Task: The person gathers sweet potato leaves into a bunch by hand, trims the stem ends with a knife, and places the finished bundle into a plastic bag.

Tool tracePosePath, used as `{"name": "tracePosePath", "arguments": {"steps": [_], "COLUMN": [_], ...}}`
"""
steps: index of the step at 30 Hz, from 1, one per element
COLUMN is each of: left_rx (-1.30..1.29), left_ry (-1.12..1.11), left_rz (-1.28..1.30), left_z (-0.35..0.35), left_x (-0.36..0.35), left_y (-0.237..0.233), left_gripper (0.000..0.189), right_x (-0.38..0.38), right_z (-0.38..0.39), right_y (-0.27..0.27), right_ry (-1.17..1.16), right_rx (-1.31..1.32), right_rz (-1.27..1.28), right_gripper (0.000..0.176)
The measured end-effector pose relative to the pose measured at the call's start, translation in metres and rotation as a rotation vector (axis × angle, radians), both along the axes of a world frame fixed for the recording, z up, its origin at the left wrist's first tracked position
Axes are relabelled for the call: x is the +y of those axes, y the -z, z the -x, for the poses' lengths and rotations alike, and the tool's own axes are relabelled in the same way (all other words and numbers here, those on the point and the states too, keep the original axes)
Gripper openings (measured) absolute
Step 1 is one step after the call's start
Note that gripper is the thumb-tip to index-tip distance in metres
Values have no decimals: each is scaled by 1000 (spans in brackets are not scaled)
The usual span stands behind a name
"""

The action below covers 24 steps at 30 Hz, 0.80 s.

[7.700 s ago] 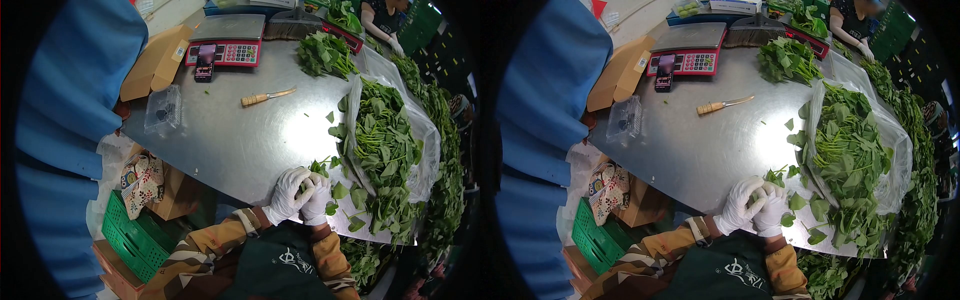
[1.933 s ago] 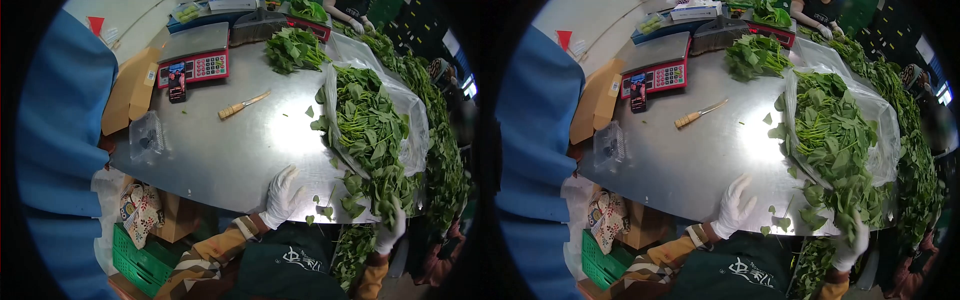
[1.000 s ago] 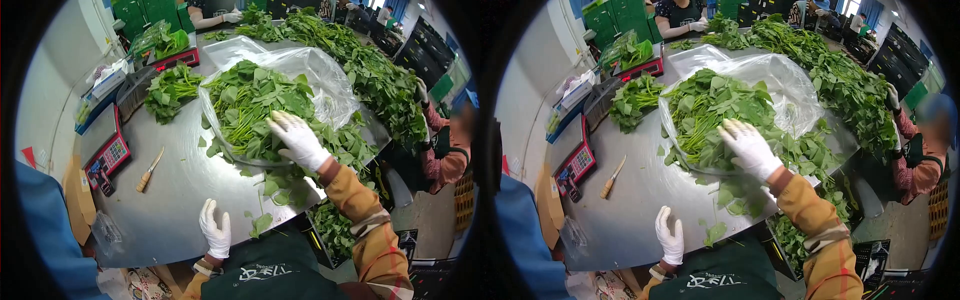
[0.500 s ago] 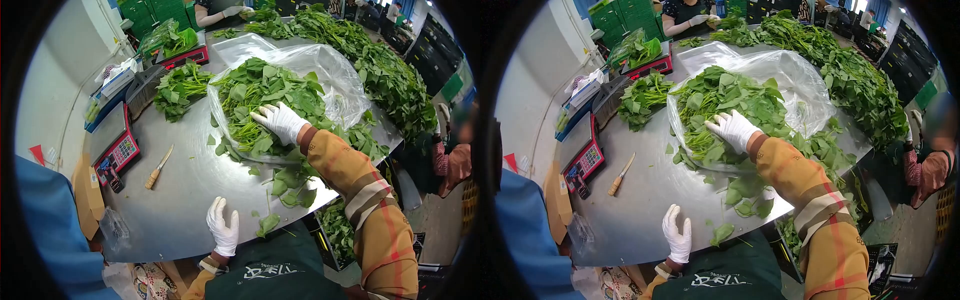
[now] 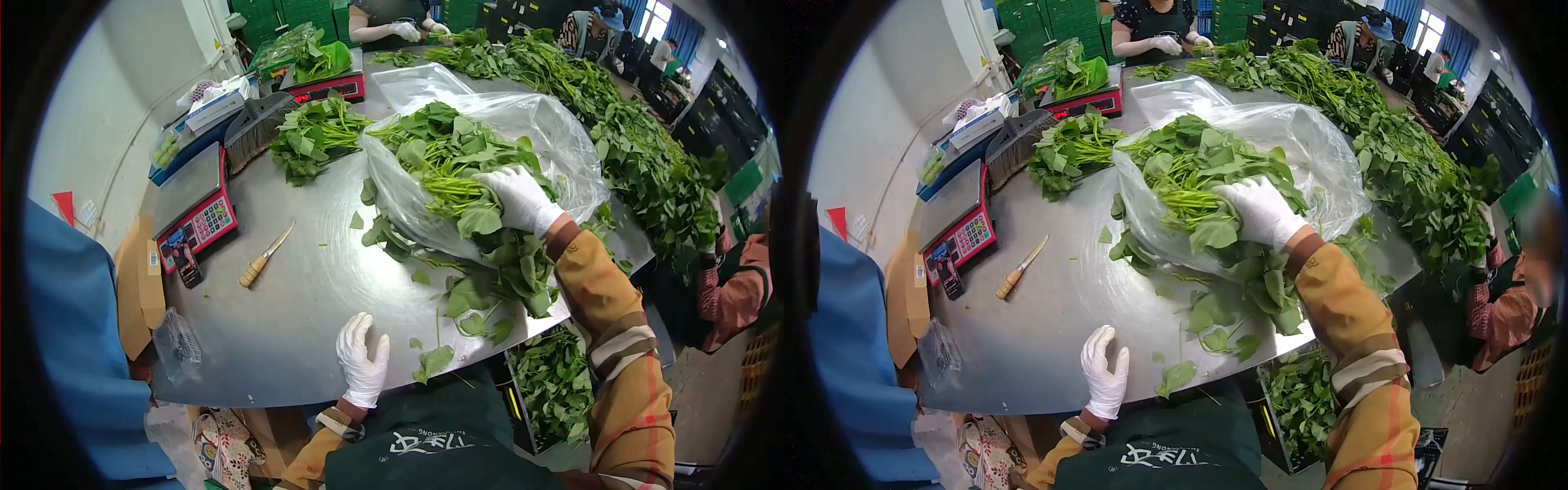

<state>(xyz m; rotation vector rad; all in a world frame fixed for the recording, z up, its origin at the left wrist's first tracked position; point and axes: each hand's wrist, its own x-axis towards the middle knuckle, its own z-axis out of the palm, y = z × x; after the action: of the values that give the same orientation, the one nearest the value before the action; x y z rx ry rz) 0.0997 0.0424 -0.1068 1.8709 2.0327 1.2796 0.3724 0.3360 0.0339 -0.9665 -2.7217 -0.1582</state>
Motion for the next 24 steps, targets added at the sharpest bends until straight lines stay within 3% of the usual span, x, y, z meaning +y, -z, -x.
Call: {"name": "tracePosePath", "arguments": {"steps": [5,10,15,20,24], "left_rx": [-23,68,429,542,615], "left_ry": [14,243,330,337,350], "left_rz": [48,-174,16,80,137], "left_z": [-14,-31,-3,21,62], "left_x": [17,111,184,180,158], "left_y": [-23,-86,-55,-56,-32], "left_gripper": [56,61,52,48,44], "right_x": [-13,-43,-49,-42,-35], "right_z": [-12,5,-8,-39,-70], "right_y": [-4,22,12,-5,-19], "right_ry": [0,-166,-140,-29,83], "right_rx": [-51,-151,-178,-165,-83], "right_rz": [-104,-264,-273,-285,-222], "right_gripper": [68,35,34,38,56]}}
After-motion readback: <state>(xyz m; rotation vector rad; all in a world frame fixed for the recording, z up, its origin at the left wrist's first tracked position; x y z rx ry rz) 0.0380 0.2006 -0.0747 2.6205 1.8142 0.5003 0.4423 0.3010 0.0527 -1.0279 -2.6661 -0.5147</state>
